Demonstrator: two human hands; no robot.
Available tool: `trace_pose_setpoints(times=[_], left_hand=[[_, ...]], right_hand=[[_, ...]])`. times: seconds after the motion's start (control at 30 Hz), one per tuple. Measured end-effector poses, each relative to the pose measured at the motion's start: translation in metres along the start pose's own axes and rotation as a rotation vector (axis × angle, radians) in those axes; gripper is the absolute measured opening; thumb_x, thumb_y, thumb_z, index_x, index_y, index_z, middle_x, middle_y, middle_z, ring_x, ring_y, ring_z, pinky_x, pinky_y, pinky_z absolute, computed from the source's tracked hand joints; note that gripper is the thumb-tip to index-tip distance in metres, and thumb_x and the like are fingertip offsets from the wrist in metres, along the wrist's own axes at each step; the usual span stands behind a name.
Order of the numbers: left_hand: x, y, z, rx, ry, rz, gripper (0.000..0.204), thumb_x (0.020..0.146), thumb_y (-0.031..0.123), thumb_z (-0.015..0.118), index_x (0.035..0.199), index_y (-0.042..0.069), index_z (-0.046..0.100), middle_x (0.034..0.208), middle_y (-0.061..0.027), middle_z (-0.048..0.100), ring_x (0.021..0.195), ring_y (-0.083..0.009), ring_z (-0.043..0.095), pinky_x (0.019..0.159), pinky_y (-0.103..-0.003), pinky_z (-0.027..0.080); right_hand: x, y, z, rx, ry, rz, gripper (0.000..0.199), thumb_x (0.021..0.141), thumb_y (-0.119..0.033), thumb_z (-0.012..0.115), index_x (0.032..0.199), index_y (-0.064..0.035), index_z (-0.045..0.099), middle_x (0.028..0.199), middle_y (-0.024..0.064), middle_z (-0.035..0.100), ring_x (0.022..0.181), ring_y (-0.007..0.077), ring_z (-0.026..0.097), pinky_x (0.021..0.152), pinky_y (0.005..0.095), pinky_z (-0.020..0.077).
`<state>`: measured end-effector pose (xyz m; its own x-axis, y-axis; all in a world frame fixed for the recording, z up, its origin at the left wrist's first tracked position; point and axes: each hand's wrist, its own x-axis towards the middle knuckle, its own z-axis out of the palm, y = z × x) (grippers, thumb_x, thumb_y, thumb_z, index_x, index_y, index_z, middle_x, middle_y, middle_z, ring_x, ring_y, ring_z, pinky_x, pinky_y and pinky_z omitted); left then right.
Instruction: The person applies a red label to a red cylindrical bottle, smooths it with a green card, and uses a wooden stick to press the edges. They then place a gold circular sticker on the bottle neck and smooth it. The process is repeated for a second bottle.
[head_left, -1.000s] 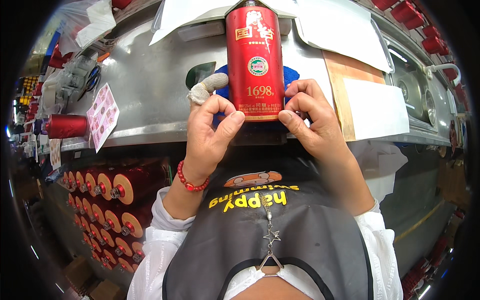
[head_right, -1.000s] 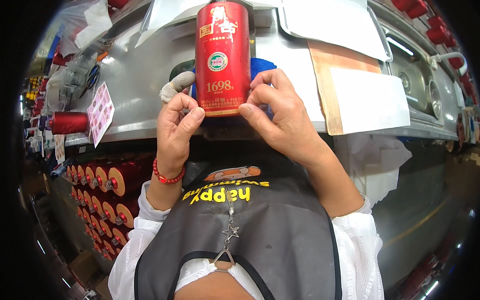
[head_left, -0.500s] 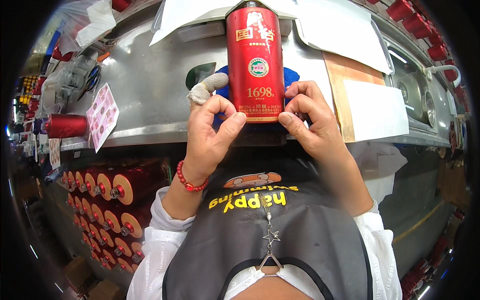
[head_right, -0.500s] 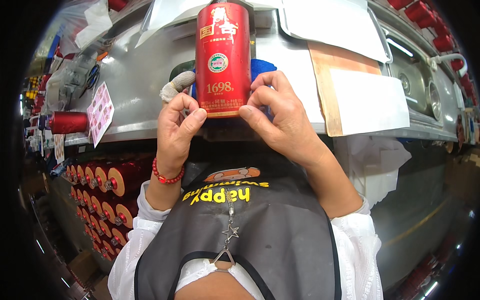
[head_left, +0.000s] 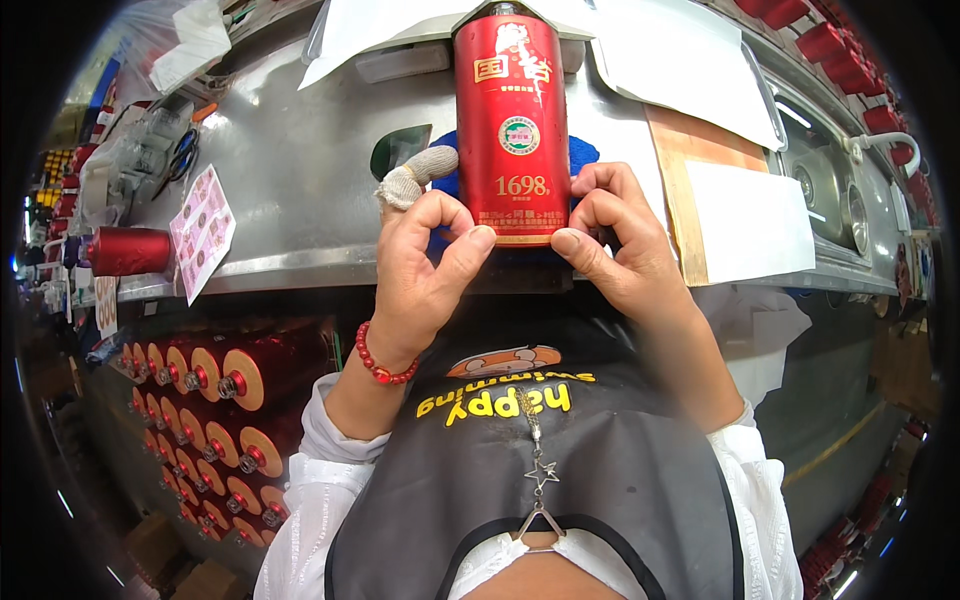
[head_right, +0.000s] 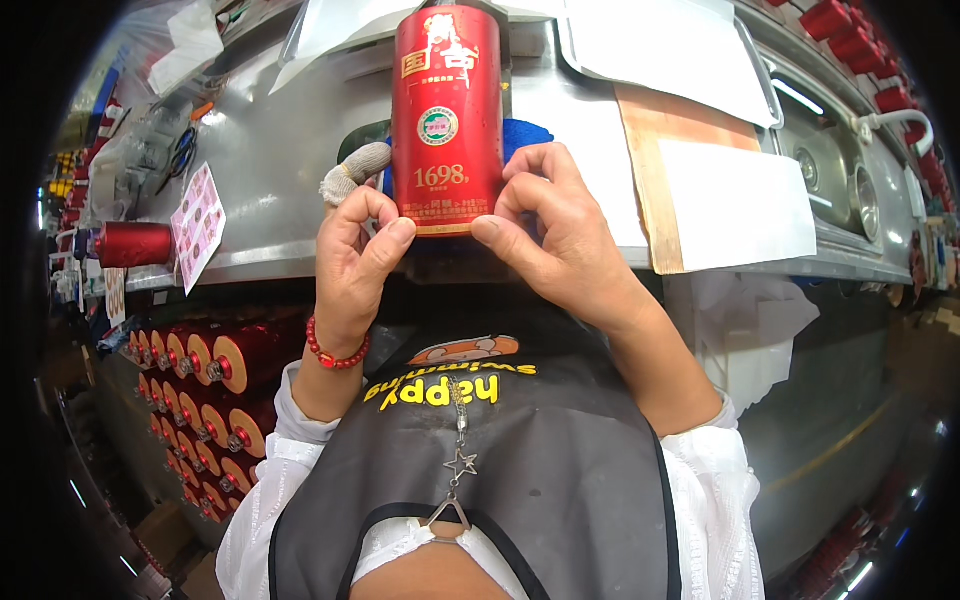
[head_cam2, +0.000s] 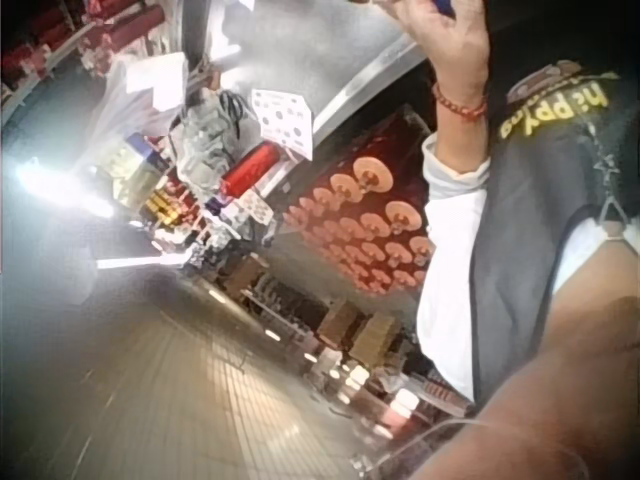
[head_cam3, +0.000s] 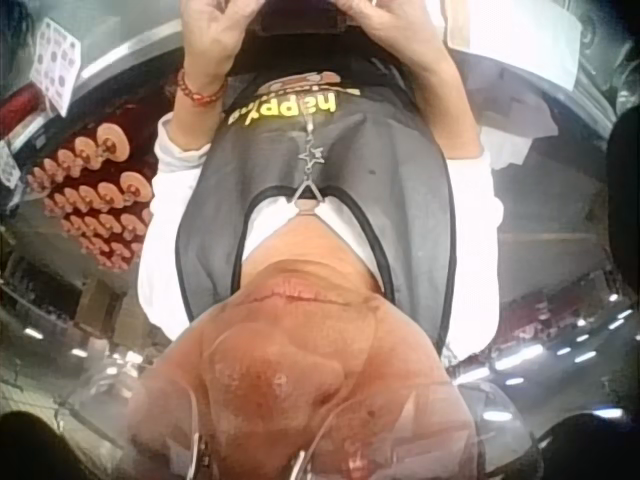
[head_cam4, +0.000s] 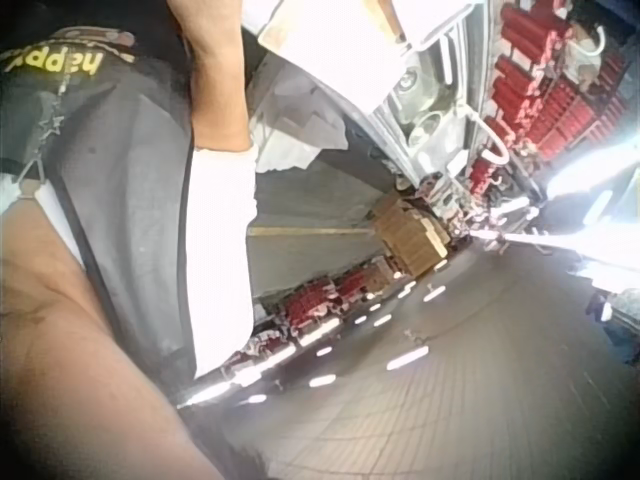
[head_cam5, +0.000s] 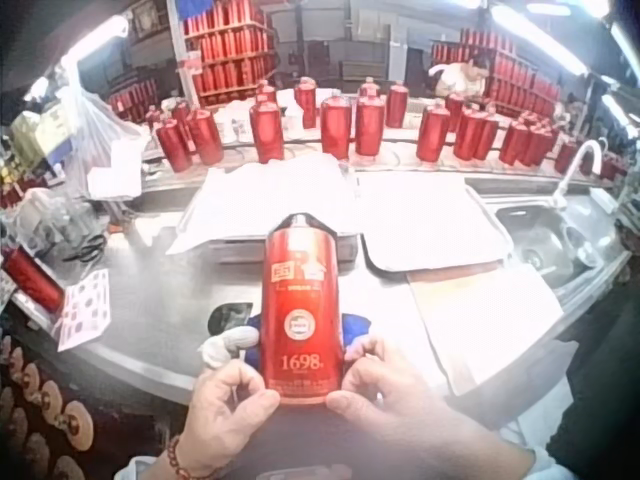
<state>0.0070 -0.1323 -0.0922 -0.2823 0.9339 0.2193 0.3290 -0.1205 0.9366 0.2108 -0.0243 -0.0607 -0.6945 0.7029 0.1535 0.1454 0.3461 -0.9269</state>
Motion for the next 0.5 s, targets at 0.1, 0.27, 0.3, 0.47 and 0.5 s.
trace_pose_setpoints(times=[0.1, 0.27, 0.3, 0.47, 0.5], left_hand=[[-0.0022, 0.0009, -0.0032, -0.019, -0.018, -0.085, 0.016, 0.092, 0.016, 0.065, 0.084, 0.008, 0.054, 0.088, 0.0031, 0.051, 0.081, -0.0042, 0.042, 0.073, -0.020, 0.035], [-0.0039, 0.0082, -0.0049, -0.288, -0.005, -0.275, 0.021, 0.089, 0.019, 0.069, 0.081, 0.004, 0.057, 0.088, -0.0039, 0.057, 0.090, -0.0120, 0.049, 0.081, -0.027, 0.040], [-0.0041, 0.0088, -0.0046, -0.336, 0.001, -0.288, 0.022, 0.089, 0.020, 0.070, 0.080, 0.004, 0.058, 0.087, -0.0043, 0.057, 0.090, -0.0128, 0.049, 0.081, -0.028, 0.041], [-0.0061, 0.0006, -0.0023, -0.355, 0.038, -0.197, 0.021, 0.093, 0.019, 0.068, 0.084, 0.004, 0.058, 0.077, 0.0038, 0.052, 0.071, -0.0044, 0.044, 0.063, -0.021, 0.037], [-0.0068, 0.0005, -0.0025, -0.373, 0.030, -0.210, 0.021, 0.094, 0.019, 0.068, 0.084, 0.004, 0.058, 0.076, 0.0042, 0.052, 0.071, -0.0041, 0.044, 0.063, -0.021, 0.037]], right_hand=[[0.0007, 0.0002, 0.0003, -0.010, -0.004, 0.004, 0.025, 0.088, -0.016, 0.075, 0.078, -0.0024, 0.056, 0.105, 0.0091, 0.046, 0.091, 0.0161, 0.050, 0.070, 0.0263, 0.0452], [0.0007, 0.0010, 0.0012, 0.004, -0.003, 0.018, 0.023, 0.087, -0.015, 0.075, 0.079, -0.0032, 0.057, 0.105, 0.0077, 0.045, 0.088, 0.0131, 0.049, 0.068, 0.0242, 0.0442], [0.0007, 0.0001, 0.0014, 0.015, -0.004, 0.030, 0.023, 0.087, -0.015, 0.075, 0.080, -0.0034, 0.057, 0.106, 0.0075, 0.045, 0.088, 0.0124, 0.049, 0.067, 0.0239, 0.0440], [0.0010, -0.0002, 0.0010, 0.002, -0.018, 0.051, 0.022, 0.087, -0.015, 0.075, 0.081, -0.0039, 0.057, 0.107, 0.0069, 0.044, 0.086, 0.0102, 0.047, 0.066, 0.0228, 0.0429], [0.0010, -0.0002, 0.0003, -0.008, -0.024, 0.053, 0.022, 0.087, -0.016, 0.075, 0.081, -0.0040, 0.057, 0.107, 0.0069, 0.044, 0.086, 0.0099, 0.046, 0.066, 0.0226, 0.0427]])
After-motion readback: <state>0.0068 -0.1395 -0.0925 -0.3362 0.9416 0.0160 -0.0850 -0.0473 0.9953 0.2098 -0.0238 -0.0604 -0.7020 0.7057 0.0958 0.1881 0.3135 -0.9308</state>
